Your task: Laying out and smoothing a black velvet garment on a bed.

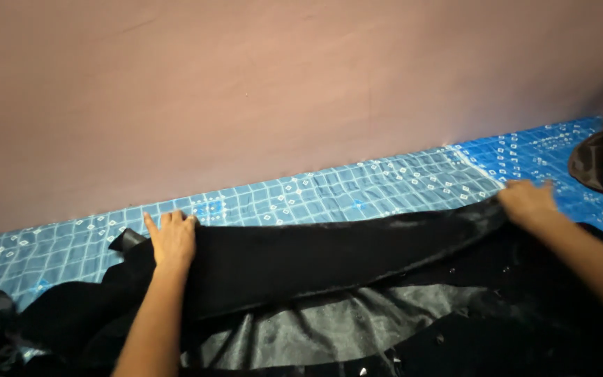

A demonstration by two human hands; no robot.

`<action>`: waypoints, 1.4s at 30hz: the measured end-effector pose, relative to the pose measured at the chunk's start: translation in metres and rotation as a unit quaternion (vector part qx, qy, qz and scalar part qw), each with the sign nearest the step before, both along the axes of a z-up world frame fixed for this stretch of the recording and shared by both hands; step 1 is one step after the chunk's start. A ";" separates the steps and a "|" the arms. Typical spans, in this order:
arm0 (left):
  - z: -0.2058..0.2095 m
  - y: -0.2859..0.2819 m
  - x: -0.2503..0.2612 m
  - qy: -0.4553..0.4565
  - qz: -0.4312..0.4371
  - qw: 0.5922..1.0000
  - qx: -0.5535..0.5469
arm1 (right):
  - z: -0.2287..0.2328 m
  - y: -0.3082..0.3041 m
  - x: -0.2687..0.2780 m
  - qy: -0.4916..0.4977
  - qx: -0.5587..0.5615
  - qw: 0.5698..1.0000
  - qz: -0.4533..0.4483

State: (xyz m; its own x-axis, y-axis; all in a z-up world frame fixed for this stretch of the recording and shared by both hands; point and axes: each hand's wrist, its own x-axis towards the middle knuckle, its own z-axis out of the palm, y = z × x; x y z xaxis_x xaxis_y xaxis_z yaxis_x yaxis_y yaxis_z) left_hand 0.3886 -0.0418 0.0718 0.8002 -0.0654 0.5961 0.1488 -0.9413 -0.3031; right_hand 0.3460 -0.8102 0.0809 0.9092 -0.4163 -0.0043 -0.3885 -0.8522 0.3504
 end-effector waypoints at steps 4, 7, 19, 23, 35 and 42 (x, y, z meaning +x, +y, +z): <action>0.009 0.015 -0.008 0.200 -0.009 0.978 -0.063 | -0.039 0.015 0.040 -0.076 0.231 0.954 0.176; 0.013 0.035 -0.011 0.282 -0.031 0.955 -0.088 | -0.005 0.087 0.022 -0.030 0.457 0.886 0.073; 0.033 0.039 0.014 0.191 0.063 0.963 0.179 | 0.022 0.118 0.034 -0.009 0.699 0.715 -0.033; 0.013 0.028 0.047 0.144 0.130 0.981 -0.025 | 0.003 0.116 0.048 -0.140 0.706 0.694 -0.024; -0.011 0.066 -0.008 0.086 0.096 0.965 -0.227 | -0.025 0.123 -0.012 -0.216 0.132 0.956 0.151; -0.066 0.176 -0.032 0.054 0.299 0.822 -0.482 | -0.028 0.118 -0.036 -0.172 0.140 0.963 0.156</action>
